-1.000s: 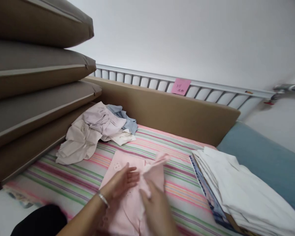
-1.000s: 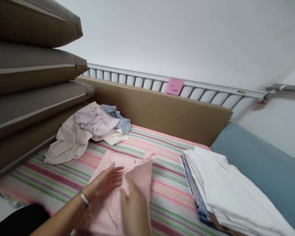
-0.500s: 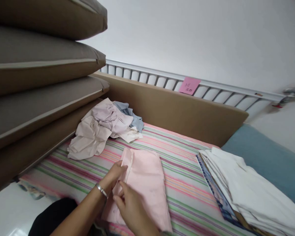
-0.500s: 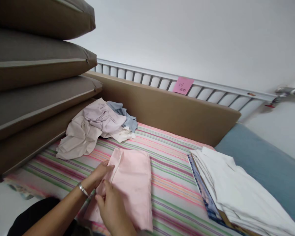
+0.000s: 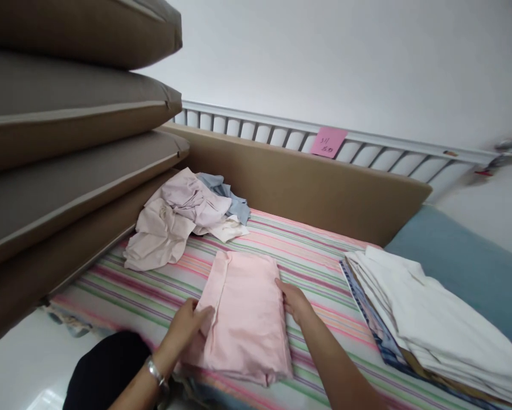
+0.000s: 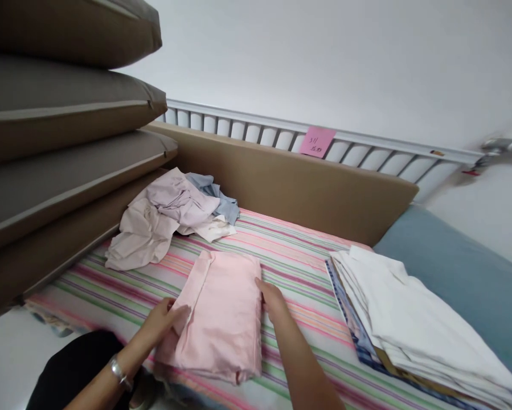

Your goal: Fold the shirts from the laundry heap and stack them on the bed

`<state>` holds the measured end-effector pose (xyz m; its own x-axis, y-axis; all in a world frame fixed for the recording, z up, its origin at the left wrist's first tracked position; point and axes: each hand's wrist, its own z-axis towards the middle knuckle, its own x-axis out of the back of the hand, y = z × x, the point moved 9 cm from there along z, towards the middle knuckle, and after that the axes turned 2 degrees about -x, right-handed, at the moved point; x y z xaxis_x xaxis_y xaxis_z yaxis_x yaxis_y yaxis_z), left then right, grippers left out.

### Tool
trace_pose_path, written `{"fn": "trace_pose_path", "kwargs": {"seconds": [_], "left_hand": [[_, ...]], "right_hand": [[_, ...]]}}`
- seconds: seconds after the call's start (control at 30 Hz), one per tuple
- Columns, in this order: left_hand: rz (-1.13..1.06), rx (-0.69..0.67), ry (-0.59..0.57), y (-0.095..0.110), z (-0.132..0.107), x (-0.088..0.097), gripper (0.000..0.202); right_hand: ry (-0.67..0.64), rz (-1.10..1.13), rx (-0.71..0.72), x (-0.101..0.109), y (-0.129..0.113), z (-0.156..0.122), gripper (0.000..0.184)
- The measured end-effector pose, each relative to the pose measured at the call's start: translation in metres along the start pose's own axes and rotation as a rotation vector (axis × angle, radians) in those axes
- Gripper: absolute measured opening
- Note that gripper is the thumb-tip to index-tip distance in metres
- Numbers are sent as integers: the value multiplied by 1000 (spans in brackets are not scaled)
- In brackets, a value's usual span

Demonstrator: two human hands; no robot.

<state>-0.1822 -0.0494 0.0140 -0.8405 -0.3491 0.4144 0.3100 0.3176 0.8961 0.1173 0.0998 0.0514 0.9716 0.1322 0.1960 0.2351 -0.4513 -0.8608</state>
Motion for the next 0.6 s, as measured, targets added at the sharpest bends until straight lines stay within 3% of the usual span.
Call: {"fn": "trace_pose_path", "kwargs": {"seconds": [0.07, 0.17, 0.3, 0.4, 0.47, 0.53, 0.6], "left_hand": [[65, 10, -59, -3, -6, -10, 36], [154, 6, -92, 2, -7, -12, 27], [261, -70, -154, 38, 14, -1, 19], [345, -176, -238, 87, 48, -9, 9], [380, -244, -285, 124, 73, -29, 6], [391, -308, -295, 158, 92, -54, 9], [373, -376, -253, 185, 100, -76, 18]], "right_hand": [[-60, 57, -34, -15, -3, 15, 37], [-79, 126, -50, -26, -7, 31, 30], [-36, 266, 4, -6, -1, 29, 37], [33, 384, 34, 29, 31, 0, 52], [92, 424, 51, 51, 64, -33, 62], [115, 362, 87, 64, 95, -70, 59], [90, 221, 70, 67, 125, -106, 43]]}}
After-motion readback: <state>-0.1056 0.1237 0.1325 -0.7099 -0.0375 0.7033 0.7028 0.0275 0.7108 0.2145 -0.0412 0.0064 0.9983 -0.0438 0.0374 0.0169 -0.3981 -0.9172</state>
